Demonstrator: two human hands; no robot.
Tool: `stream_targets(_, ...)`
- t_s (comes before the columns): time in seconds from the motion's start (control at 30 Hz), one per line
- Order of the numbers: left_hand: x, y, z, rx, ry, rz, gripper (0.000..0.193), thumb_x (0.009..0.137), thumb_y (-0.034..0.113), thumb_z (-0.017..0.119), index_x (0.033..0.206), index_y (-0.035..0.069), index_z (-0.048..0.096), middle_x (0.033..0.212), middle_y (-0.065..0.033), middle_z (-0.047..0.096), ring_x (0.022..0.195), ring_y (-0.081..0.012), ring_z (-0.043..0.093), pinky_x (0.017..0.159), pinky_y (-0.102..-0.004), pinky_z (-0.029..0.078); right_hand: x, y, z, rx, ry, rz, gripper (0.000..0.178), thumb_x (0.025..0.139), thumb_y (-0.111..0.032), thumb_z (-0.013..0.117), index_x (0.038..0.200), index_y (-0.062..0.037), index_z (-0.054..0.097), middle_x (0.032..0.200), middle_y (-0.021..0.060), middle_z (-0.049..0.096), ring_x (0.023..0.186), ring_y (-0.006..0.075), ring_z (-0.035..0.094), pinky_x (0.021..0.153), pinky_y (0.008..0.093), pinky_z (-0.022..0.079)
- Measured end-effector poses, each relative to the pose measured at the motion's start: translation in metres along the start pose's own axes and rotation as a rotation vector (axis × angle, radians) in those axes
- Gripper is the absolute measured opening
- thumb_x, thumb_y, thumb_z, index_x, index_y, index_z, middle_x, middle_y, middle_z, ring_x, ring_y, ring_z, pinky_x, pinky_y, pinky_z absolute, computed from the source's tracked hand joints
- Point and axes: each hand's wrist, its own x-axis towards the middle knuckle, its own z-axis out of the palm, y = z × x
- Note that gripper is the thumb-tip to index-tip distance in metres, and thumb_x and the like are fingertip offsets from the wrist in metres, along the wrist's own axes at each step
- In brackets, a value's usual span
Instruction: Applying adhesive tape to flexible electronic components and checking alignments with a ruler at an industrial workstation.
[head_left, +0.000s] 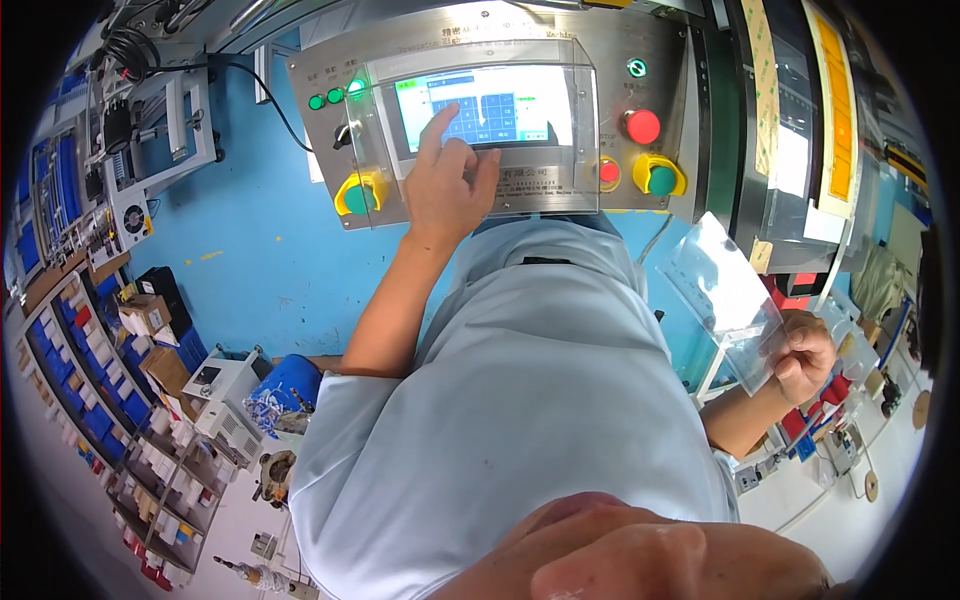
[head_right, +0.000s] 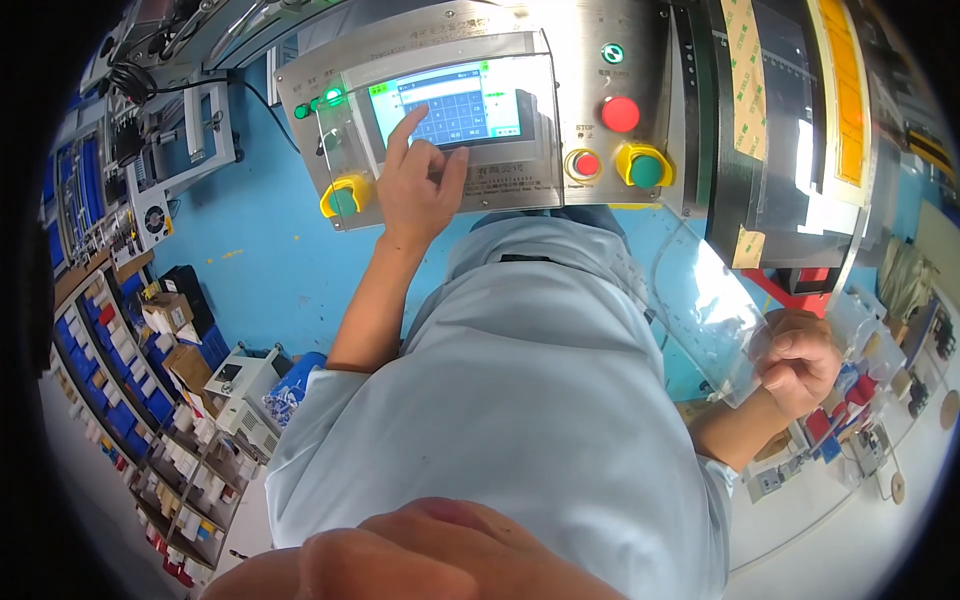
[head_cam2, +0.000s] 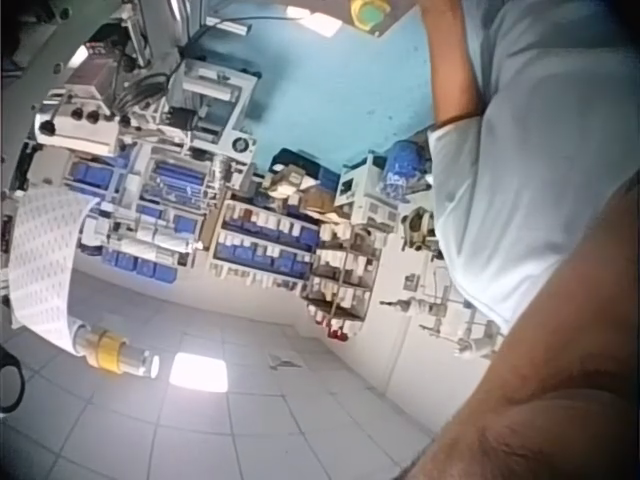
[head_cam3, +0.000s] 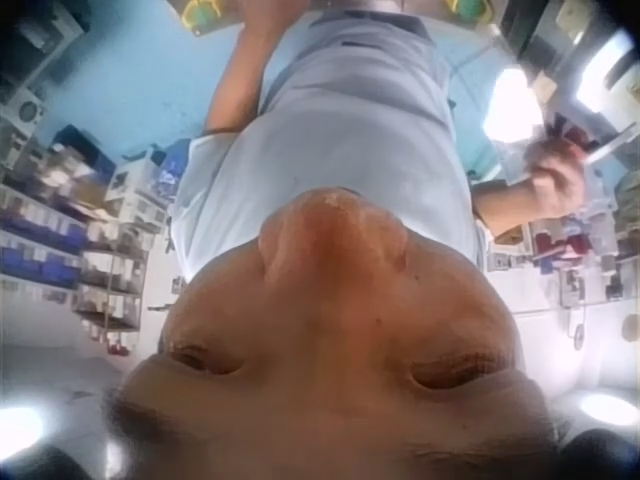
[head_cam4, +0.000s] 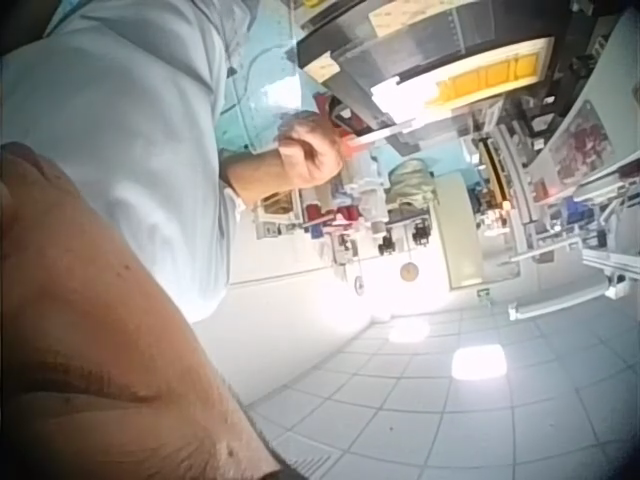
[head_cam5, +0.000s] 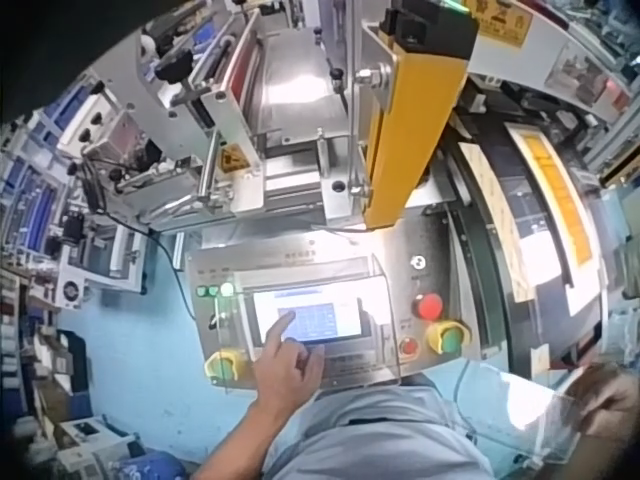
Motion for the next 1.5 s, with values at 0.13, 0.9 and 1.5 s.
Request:
stream_targets(0.13, -0.002, 0.0, 0.0, -0.023, -0.004, -0.004, 0.03, 0.077, 0.014, 0.075, 0.065, 0.007, 0.048, 0.123, -0.02, 0.058, 0.076, -0.0222, 0.062, 0.055, -0.0293, 0.047, 0.0, -0.001, 0.001, -0.024, -0.003, -0.014, 0.035, 0.085, -0.021, 0.072, 0.106, 0.0034, 0.06, 0.055, 0.0016, 0.053, 0.046, 0.0117, 0.047, 0.044, 0.0259, 0.036)
stream_targets(0.9, -0.025, 0.005, 0.01, -0.081, -0.034, 0.108, 0.031, 0.075, 0.013, 0.076, 0.064, 0.008, 0.047, 0.123, -0.0181, 0.06, 0.074, -0.0216, 0.064, 0.053, -0.0288, 0.048, -0.002, -0.004, 0.004, -0.049, 0.023, -0.017, 0.035, 0.084, -0.021, 0.073, 0.105, 0.0033, 0.06, 0.057, 0.0018, 0.052, 0.046, 0.0119, 0.046, 0.044, 0.0258, 0.035)
stream_targets(1.5, 0.026, 0.024, 0.041, 0.147, 0.033, 0.295, 0.029, 0.071, 0.024, 0.075, 0.063, 0.011, 0.05, 0.127, -0.0127, 0.058, 0.114, -0.0378, 0.047, 0.092, -0.0467, 0.032, -0.006, -0.009, 0.009, -0.037, 0.051, -0.021, 0.036, 0.084, -0.022, 0.074, 0.104, 0.0043, 0.061, 0.057, 0.0025, 0.053, 0.045, 0.0121, 0.046, 0.044, 0.0253, 0.035)
